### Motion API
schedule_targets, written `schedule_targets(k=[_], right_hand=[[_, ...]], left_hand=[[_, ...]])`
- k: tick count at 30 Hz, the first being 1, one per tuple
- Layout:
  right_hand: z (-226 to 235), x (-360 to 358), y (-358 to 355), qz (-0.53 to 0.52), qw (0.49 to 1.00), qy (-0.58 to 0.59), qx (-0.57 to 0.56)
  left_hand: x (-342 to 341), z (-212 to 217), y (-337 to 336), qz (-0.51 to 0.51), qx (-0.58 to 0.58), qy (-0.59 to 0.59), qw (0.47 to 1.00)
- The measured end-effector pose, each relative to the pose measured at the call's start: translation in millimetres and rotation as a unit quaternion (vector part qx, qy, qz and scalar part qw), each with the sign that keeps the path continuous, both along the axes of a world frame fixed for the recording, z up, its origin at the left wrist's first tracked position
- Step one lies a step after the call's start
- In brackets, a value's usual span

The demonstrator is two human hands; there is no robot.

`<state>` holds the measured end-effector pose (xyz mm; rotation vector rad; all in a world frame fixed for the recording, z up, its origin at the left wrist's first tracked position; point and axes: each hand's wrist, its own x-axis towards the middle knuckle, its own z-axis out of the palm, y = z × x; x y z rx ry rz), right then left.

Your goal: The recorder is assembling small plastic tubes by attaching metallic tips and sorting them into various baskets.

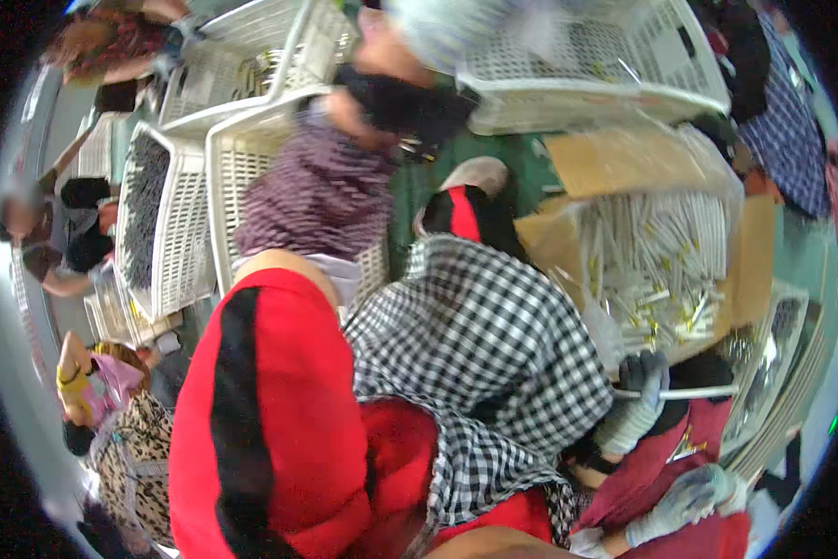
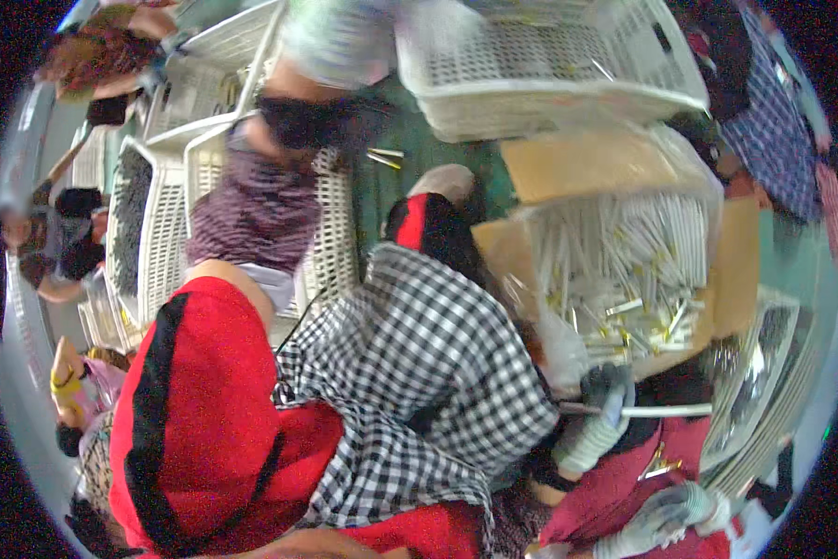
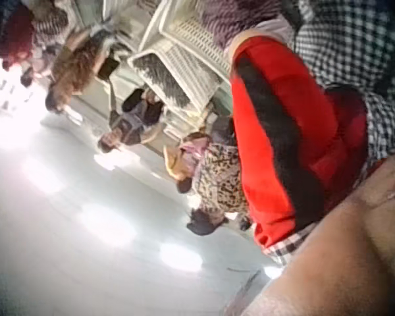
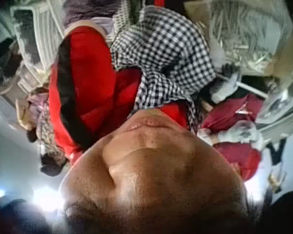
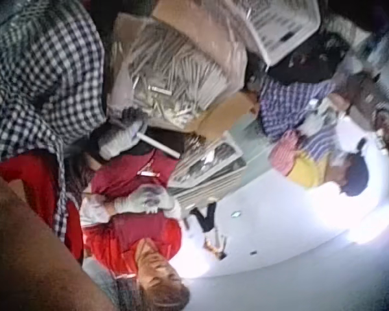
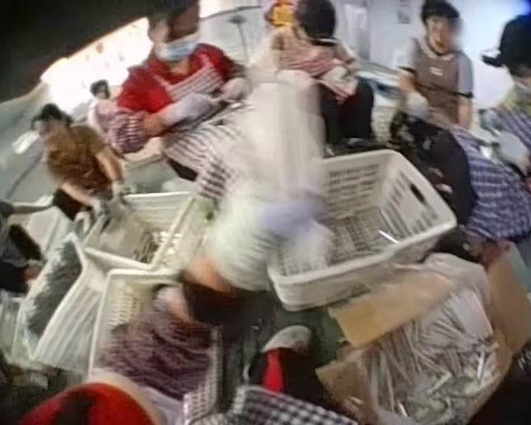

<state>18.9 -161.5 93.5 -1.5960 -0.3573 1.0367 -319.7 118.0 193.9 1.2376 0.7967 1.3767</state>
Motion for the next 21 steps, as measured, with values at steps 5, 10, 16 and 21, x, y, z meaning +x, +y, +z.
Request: schedule_targets(k=[5,10,16,21], right_hand=[[-10.3,34.6,-2.5,0.11,0.991,-0.051,-0.057],[-4.2,34.1,30.7,0.081,0.989,-0.093,-0.076],[4.0,21.4,41.9,0.133,0.979,-0.103,-0.112],[10.9,25.4,25.6,0.103,0.982,-0.118,-0.108]], left_hand=[[-278.0,-22.5,39.5,0.368,0.059,0.224,0.901],[-352.8,-106.7,78.5,0.384,-0.422,0.39,0.723],[-431.9,-215.3,90.5,0.004,-0.415,0.731,0.541],[-394.4,-177.5,71.1,-0.13,-0.007,0.837,0.532]])
